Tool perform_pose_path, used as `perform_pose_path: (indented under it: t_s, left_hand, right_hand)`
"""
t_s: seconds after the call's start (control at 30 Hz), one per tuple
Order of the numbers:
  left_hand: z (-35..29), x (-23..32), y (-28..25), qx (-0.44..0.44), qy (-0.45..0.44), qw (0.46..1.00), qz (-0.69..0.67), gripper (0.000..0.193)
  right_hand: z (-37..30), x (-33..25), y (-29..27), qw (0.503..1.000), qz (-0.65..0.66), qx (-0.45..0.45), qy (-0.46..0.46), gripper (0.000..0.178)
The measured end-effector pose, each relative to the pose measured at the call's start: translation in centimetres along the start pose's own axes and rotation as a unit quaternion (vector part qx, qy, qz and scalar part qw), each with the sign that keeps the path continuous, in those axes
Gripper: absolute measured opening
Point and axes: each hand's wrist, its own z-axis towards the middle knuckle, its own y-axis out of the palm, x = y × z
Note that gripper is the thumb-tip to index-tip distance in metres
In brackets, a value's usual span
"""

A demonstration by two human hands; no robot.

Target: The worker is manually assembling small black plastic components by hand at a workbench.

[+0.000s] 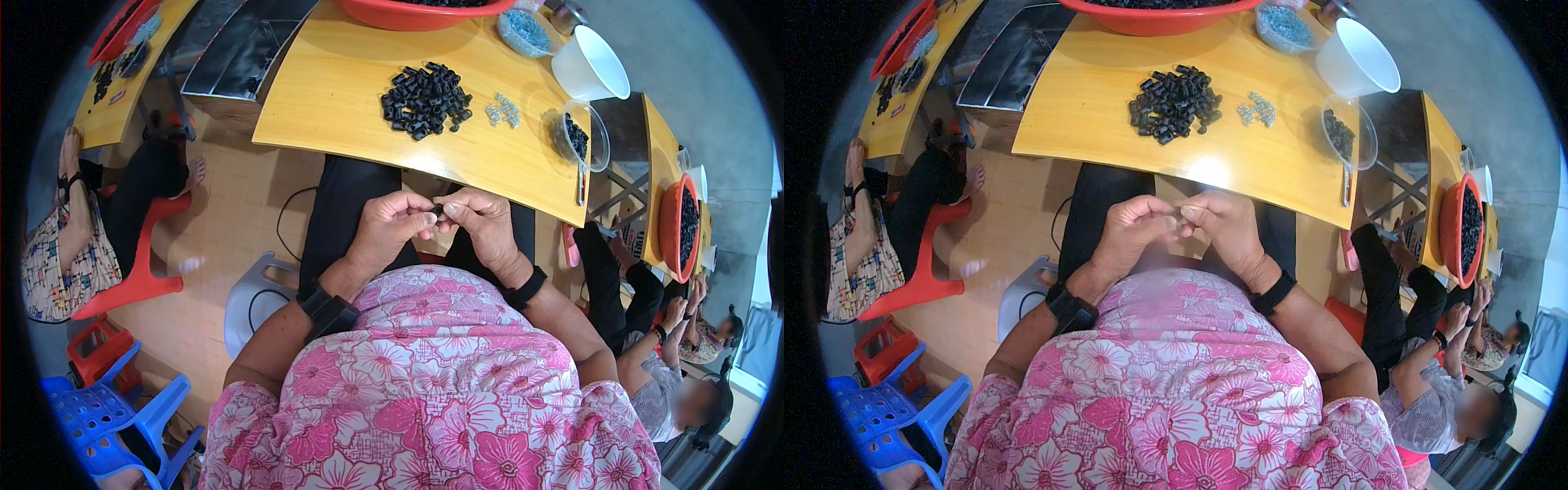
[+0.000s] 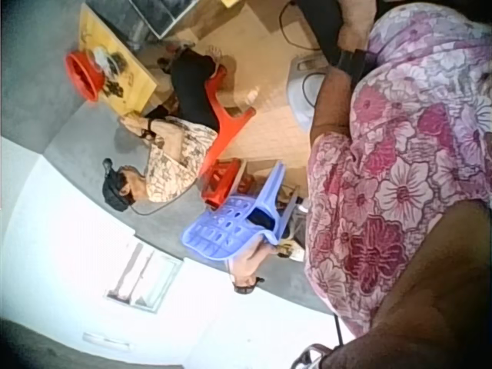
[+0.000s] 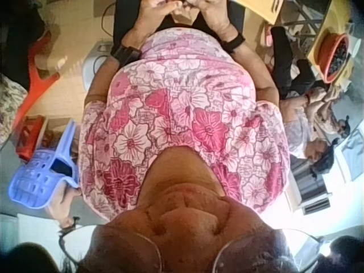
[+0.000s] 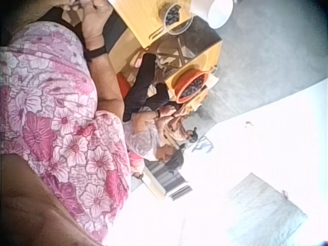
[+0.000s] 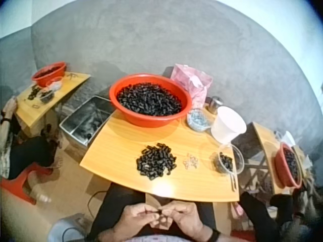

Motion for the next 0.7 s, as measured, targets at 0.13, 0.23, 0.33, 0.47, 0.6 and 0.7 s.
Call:
perform_pose_path:
  t_s: [0.13,0.23,0.33,0.47,0.6,0.7]
  left_hand:
    - [-0.03,0.49,0.12,-0.001,0.0,1.0,0.003,0.011]
    - [-0.07,0.69,0.15,-0.005,-0.006,1.0,-0.009,0.011]
    - [-0.22,0.75,0.17,-0.005,-0.004,1.0,-0.014,0.011]
    - [-0.27,0.94,0.21,-0.006,0.017,1.0,0.021,0.012]
    - [-0.25,0.8,0.3,-0.002,0.011,1.0,0.017,0.011]
    - [-0.19,0.92,0.31,0.0,0.002,1.0,0.019,0.011]
  right_hand:
    - [0.26,0.21,-0.34,0.989,0.109,-0.001,0.103,0.012]
    - [0.41,0.49,-0.79,0.982,0.134,-0.032,0.131,0.011]
    - [0.26,0.29,-0.68,0.977,0.167,-0.044,0.127,0.008]
    - [0.49,-0.12,-0.82,0.96,0.212,-0.054,0.176,0.009]
    - [0.39,0.02,-0.82,0.955,0.242,-0.058,0.163,0.01]
    - [0.33,0.11,-0.7,0.971,0.186,-0.04,0.141,0.012]
